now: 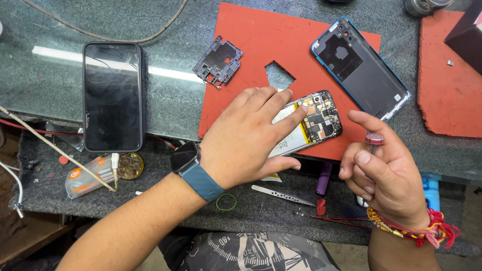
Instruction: The person disassembles a blue smartphone by removing the back cover and unscrewing internal components. They use a screwdriver and tweezers to detach a metal bracket and disconnect cables from the motherboard, exposing the battery and internal circuitry.
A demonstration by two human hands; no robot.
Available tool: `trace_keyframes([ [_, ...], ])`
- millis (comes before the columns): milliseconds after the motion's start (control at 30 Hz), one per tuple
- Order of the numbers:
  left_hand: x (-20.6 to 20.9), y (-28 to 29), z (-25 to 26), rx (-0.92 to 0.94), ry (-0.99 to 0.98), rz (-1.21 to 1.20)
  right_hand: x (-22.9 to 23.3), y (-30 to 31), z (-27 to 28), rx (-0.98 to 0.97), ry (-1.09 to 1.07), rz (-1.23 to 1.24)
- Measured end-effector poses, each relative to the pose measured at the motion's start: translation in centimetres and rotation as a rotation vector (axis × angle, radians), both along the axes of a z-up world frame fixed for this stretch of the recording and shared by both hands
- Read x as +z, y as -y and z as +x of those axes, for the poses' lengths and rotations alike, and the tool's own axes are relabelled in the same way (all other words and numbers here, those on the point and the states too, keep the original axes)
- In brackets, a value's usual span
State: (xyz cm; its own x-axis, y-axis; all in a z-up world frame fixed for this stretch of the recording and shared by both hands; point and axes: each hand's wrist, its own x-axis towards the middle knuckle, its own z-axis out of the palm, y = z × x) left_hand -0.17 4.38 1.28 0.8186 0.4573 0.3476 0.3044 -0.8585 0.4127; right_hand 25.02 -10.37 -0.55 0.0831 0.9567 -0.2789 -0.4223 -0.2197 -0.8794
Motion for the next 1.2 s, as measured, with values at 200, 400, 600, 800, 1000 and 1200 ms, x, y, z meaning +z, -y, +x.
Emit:
trace_keyframes([
  [200,0.7,-0.2,0.4,-0.023,-0.046,0.025,0.0,0.0,0.1,0.031,0.012,-0.007],
  [400,1.1,-0.4,1.0,-0.049,-0.14,0.049,0.0,0.1,0.2,0.056,0.017,0.003],
  [600,1.0,-0.2,1.9,-0.038,-0.243,0.178,-0.1,0.0,0.4,0.082,-0.003,0.018],
  [800,2.7,0.6,3.3,-0.067,-0.44,0.239,-0.1,0.0,0.3,0.084,-0.017,0.011],
  [1000,3.6,0.7,3.7,-0.068,-0.433,0.341,-0.1,0.1,0.2,0.086,-0.038,0.013],
  [1200,2.2,-0.5,2.5,-0.168,-0.28,0.028,-0.2,0.1,0.2,0.095,-0.027,0.018],
])
